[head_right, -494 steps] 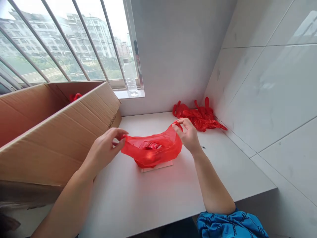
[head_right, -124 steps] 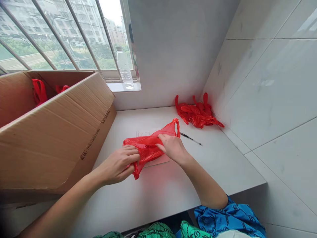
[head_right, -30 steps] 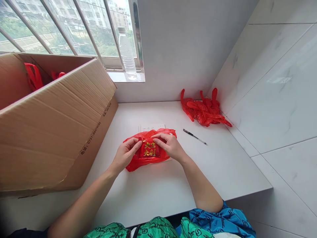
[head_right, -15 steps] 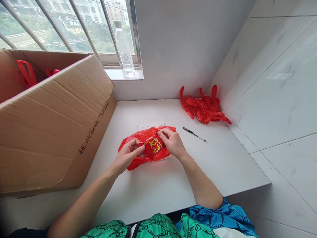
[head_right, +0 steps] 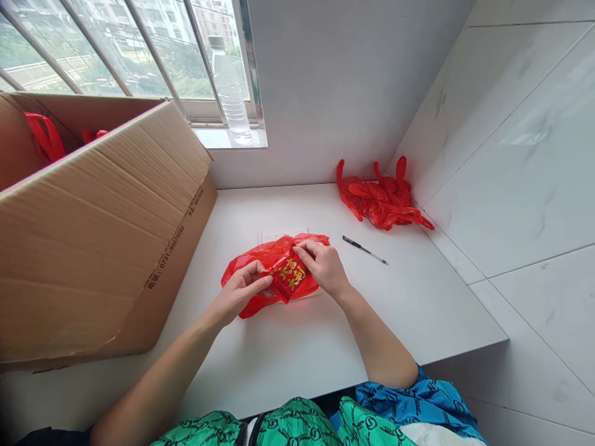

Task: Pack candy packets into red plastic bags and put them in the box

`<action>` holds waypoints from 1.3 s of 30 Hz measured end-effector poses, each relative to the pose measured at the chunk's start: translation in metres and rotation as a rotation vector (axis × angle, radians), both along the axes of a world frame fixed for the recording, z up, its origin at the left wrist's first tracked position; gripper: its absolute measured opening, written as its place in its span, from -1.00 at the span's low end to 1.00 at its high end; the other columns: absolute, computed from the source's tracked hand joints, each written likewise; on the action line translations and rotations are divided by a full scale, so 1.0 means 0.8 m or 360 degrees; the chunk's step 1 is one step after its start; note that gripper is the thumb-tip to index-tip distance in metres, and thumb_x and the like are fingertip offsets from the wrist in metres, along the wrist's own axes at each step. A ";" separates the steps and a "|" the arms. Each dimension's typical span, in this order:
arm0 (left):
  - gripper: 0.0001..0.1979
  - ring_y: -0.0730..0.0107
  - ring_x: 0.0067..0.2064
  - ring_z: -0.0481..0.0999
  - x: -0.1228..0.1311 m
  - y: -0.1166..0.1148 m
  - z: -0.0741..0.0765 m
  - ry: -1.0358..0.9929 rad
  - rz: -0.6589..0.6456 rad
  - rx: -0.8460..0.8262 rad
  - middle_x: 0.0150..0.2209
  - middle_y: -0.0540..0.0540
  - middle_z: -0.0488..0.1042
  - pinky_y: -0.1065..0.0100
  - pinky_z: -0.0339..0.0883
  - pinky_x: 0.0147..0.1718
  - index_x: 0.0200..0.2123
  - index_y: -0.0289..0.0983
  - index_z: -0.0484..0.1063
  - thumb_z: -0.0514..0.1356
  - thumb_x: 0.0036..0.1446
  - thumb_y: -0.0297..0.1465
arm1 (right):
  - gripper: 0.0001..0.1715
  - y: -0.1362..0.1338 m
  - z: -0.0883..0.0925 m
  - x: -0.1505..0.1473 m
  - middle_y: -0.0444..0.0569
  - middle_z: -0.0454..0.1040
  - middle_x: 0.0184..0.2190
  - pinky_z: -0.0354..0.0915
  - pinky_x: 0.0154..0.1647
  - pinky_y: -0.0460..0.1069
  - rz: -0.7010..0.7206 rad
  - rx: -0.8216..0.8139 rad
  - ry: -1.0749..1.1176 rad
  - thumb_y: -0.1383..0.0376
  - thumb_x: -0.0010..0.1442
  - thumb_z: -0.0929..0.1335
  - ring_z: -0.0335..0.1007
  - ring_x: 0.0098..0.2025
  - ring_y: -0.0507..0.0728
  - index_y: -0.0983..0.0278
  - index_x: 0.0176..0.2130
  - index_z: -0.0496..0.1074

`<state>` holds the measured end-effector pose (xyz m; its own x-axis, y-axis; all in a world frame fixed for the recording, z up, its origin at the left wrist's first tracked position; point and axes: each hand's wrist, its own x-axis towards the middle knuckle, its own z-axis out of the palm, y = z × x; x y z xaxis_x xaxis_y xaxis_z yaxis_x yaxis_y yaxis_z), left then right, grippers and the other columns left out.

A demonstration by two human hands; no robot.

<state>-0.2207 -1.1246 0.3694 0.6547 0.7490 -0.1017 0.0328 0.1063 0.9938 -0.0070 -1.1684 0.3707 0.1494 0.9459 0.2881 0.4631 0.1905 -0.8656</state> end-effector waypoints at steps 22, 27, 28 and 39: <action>-0.63 0.27 -0.21 0.49 -0.015 0.013 -0.023 0.1400 -0.0051 0.1650 -0.08 -0.10 0.45 0.32 0.31 -0.37 0.03 -0.16 0.44 0.23 0.19 -0.18 | -0.62 0.005 -0.008 0.019 -0.17 0.38 -0.60 0.11 -0.44 -0.08 -0.0542 0.0175 -0.0645 0.07 0.38 0.19 0.21 -0.57 0.04 0.20 -0.29 0.43; -0.81 0.30 -0.24 0.47 -0.016 0.011 -0.019 0.1264 -0.0056 0.1558 -0.08 -0.08 0.45 0.34 0.28 -0.42 -0.22 -0.19 0.50 0.23 0.18 -0.22 | -0.63 0.005 -0.009 0.024 -0.16 0.40 -0.59 0.10 -0.45 -0.09 -0.0598 0.0182 -0.0665 0.08 0.38 0.19 0.22 -0.57 0.03 0.20 -0.28 0.44; -0.84 0.30 -0.23 0.47 -0.015 0.011 -0.018 0.1187 -0.0041 0.1523 -0.09 -0.08 0.46 0.34 0.29 -0.41 -0.25 -0.19 0.49 0.22 0.19 -0.24 | -0.63 0.005 -0.009 0.024 -0.16 0.40 -0.59 0.11 -0.44 -0.09 -0.0592 0.0180 -0.0667 0.08 0.38 0.19 0.23 -0.57 0.03 0.20 -0.28 0.44; -0.55 0.34 -0.20 0.55 -0.013 0.013 -0.001 -0.0042 0.0354 0.0165 -0.14 -0.10 0.54 0.33 0.48 -0.21 0.04 -0.23 0.33 0.31 0.15 -0.19 | -0.61 0.005 -0.015 0.013 -0.14 0.47 -0.53 0.19 -0.43 -0.07 -0.0304 0.0097 -0.0547 0.07 0.40 0.19 0.31 -0.54 0.06 0.19 -0.24 0.48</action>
<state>-0.2312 -1.1144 0.3690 0.4740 0.8805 -0.0016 -0.0062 0.0051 1.0000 0.0030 -1.1645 0.3587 0.2064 0.8899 0.4068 0.7557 0.1191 -0.6440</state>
